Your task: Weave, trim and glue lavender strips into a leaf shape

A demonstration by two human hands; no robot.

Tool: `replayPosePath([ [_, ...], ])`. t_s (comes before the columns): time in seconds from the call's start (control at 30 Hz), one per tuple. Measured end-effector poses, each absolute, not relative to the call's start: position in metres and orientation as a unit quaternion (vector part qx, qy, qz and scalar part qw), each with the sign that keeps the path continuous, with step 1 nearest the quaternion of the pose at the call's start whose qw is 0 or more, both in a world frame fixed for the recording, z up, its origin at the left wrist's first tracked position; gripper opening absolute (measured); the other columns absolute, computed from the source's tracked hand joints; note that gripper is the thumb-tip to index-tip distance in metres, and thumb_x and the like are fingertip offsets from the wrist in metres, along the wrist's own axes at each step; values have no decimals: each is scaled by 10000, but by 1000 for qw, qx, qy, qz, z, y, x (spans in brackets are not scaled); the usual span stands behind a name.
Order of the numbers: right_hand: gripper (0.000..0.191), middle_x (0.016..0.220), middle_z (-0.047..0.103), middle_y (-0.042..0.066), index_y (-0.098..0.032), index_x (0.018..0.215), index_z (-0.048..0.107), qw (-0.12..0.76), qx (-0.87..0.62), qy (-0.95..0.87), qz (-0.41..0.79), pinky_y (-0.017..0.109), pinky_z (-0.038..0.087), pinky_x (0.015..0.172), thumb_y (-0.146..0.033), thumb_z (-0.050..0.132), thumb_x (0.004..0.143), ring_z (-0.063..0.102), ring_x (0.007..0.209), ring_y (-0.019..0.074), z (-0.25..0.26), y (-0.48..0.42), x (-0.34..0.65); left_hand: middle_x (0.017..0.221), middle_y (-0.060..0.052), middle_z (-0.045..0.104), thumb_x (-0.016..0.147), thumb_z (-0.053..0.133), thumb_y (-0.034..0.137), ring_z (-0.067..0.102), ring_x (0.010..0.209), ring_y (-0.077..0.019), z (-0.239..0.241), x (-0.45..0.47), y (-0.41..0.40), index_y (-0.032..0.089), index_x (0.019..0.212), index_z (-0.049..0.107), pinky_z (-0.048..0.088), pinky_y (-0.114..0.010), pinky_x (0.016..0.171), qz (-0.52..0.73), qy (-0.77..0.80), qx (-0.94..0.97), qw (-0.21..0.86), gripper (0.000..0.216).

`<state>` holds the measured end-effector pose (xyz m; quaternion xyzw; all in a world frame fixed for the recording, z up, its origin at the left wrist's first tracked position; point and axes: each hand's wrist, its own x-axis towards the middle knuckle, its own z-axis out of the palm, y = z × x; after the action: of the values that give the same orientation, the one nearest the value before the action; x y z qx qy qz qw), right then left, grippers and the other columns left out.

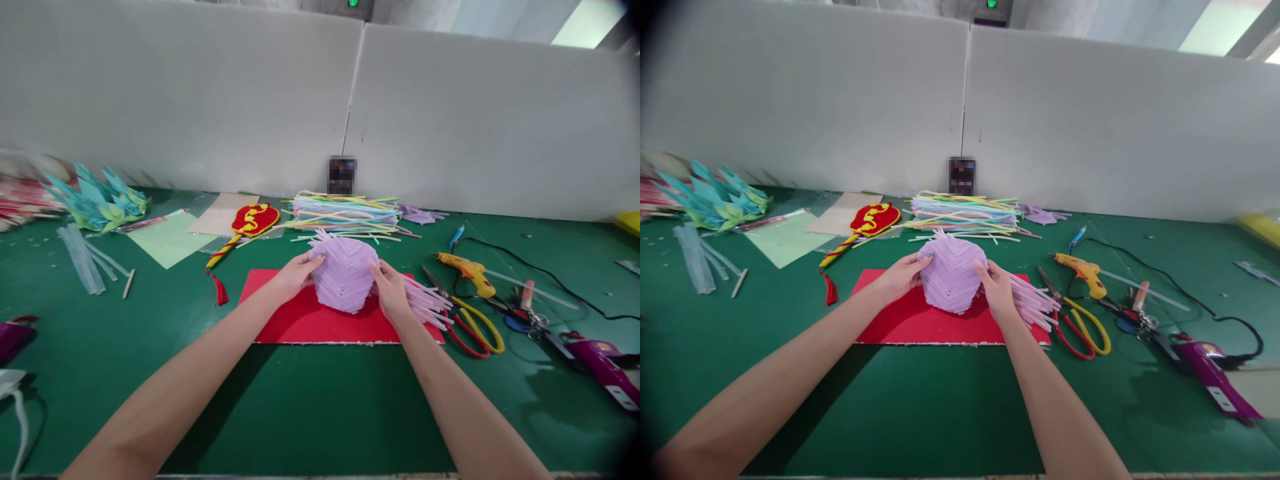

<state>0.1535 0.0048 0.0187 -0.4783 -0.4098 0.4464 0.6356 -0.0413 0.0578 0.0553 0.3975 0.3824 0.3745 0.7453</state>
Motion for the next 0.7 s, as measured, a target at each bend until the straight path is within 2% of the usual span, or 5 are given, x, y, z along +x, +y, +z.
replayPosePath([
  [0.33, 309, 944, 704, 27, -210, 936, 664, 631, -463, -432, 448, 343, 482, 801, -388, 707, 686, 621, 888, 210, 24, 2, 152, 879, -43, 686, 795, 621, 197, 606, 723, -114, 53, -42, 59, 169, 918, 664, 499, -242, 678, 375, 371, 401, 749, 133],
  [0.57, 351, 892, 710, 29, -210, 947, 659, 613, -488, -442, 436, 324, 493, 719, -382, 735, 651, 624, 831, 207, 26, 0, 150, 898, -49, 688, 767, 655, 234, 611, 750, -137, 55, -41, 58, 174, 928, 670, 492, -278, 725, 377, 386, 405, 739, 173],
  [0.7, 336, 866, 710, 19, -221, 924, 668, 611, -492, -440, 437, 319, 502, 685, -396, 736, 645, 628, 807, 204, 26, 0, 150, 886, -47, 688, 760, 661, 241, 607, 726, -129, 54, -42, 59, 169, 917, 670, 488, -259, 695, 379, 396, 404, 733, 173],
])
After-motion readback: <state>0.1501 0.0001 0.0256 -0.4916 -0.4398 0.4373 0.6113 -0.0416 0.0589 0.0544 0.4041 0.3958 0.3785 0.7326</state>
